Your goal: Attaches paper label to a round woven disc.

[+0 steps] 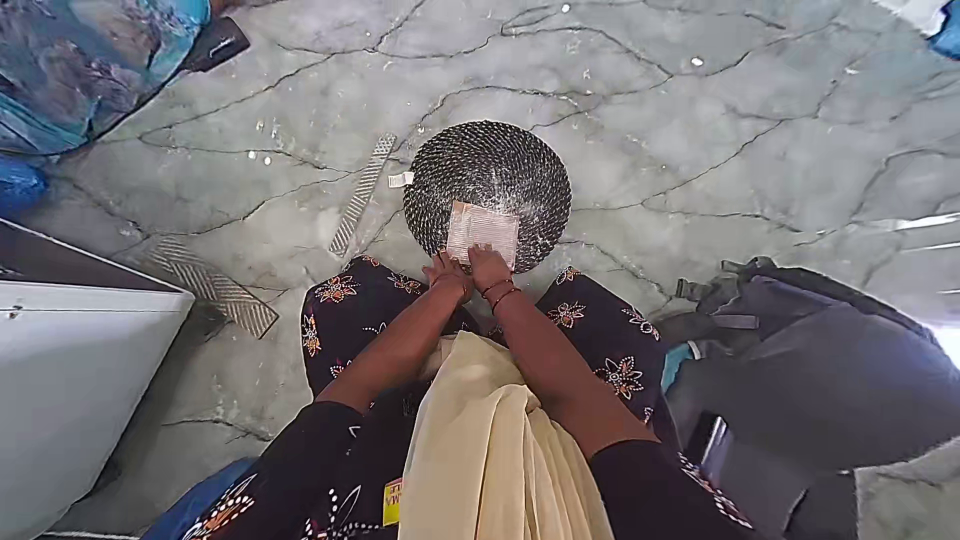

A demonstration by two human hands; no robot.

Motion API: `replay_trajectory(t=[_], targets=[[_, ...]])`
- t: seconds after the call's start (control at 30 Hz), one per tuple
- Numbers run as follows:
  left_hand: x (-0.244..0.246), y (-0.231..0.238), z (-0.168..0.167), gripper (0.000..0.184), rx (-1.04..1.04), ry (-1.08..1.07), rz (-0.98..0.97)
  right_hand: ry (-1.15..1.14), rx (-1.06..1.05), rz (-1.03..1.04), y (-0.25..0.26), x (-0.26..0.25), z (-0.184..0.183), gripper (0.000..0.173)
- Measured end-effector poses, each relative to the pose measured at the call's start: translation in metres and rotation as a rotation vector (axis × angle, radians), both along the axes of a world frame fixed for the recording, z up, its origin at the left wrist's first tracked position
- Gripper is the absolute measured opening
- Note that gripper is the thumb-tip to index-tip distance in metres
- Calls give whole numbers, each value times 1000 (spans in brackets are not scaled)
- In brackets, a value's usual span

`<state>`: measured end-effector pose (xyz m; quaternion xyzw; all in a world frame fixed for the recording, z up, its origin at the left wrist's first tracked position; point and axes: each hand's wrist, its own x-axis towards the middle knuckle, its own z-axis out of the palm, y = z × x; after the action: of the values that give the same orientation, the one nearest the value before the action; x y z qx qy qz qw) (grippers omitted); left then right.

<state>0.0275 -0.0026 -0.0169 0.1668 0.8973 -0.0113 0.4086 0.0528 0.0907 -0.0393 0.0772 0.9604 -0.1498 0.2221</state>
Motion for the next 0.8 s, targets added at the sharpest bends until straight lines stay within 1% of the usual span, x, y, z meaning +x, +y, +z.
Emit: replay_trajectory(t=[0.1, 0.17, 0.23, 0.3, 0.37, 0.47, 0.57, 0.63, 0.67, 0.7, 0.73, 0.77, 0.8], targets=[[-2, -4, 2, 101, 32, -34, -10, 87, 10, -49, 2, -11, 0, 40], [-2, -6, 0, 97, 65, -32, -10, 86, 50, -75, 5, -18, -1, 30], [-3, -6, -3, 90, 103, -13, 3, 73, 72, -60, 11, -23, 1, 26], [-5, -3, -3, 85, 105, -5, 17, 44, 97, -2, 15, -27, 4, 30], [-5, 1, -2, 83, 84, -15, 15, 58, 99, 14, 19, -32, 6, 36], [-2, 10, 6, 78, 78, -29, -8, 137, 92, 26, 28, -50, 12, 31], [2, 13, 8, 86, 86, -61, -30, 175, 78, 49, 33, -72, 11, 32], [0, 16, 8, 94, 68, -98, -48, 171, 50, 45, 35, -80, -3, 37], [-2, 16, 9, 97, 59, -110, -66, 153, 44, 44, 34, -79, -13, 46], [-4, 17, 9, 99, 49, -120, -85, 122, 56, 46, 32, -77, -22, 59], [-5, 16, 9, 100, 36, -137, -103, 75, 80, 44, 28, -71, -25, 69], [-5, 16, 6, 101, 30, -144, -117, 33, 101, 46, 24, -65, -26, 76], [-3, 15, 2, 105, 30, -142, -127, -6, 112, 54, 22, -59, -23, 79]])
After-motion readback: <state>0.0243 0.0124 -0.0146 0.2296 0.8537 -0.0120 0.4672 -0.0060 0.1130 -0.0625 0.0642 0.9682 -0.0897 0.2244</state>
